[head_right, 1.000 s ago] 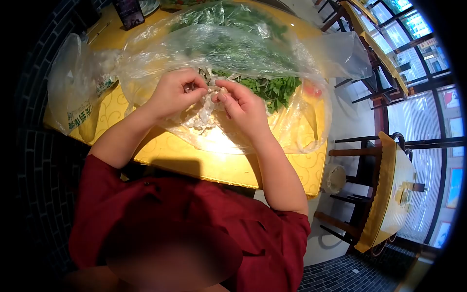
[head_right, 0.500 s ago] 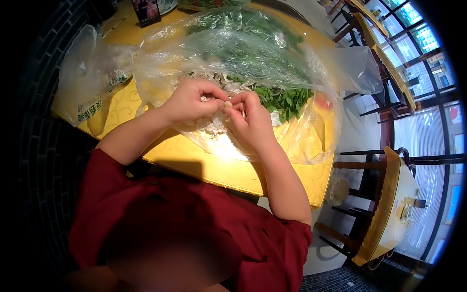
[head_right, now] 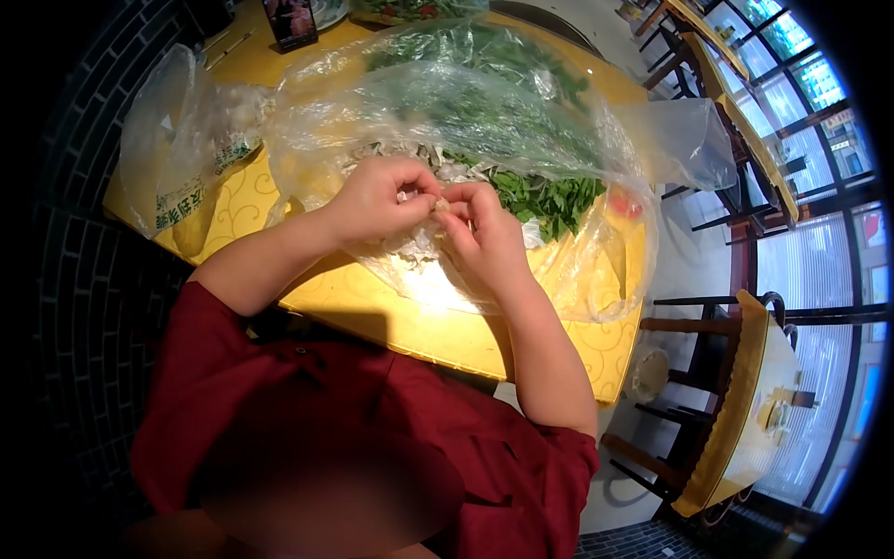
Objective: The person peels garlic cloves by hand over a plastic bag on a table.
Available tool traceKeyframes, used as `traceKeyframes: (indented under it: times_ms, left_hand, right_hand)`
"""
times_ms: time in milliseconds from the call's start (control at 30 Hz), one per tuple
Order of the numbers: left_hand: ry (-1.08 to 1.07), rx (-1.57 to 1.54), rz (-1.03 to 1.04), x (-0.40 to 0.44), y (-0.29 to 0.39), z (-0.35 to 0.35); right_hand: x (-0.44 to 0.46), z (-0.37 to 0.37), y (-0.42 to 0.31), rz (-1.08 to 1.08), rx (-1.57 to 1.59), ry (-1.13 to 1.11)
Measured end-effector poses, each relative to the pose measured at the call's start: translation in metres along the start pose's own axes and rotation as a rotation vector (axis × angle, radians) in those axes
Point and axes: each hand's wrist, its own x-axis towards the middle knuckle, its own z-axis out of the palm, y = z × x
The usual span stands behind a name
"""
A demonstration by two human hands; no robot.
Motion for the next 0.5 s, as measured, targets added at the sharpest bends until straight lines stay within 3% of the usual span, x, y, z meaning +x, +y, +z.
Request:
traceKeyframes:
  times_ms: [100,233,333,500]
  left_hand:
    - [0.047,0.108,0.064,0.000,0.001,0.000]
    - [0.070,0.126,-0.024,0.002,0.002,-0.005]
    - [0.092,0.132,-0.058,0.005,-0.001,-0.008]
    - [0.062,0.176,-0.002,0.006,-0.003,-0.006]
  right_hand:
    - [-0.001,0.000,0.002,-0.050,0.010,0.007]
    - [0.000,0.000,0.012,-0.127,0.165,0.058]
    - [-0.003,-0.002,0.002,-0.116,0.358,0.049]
    - [0.001,-0.007,-0.005,0.021,0.417,-0.012]
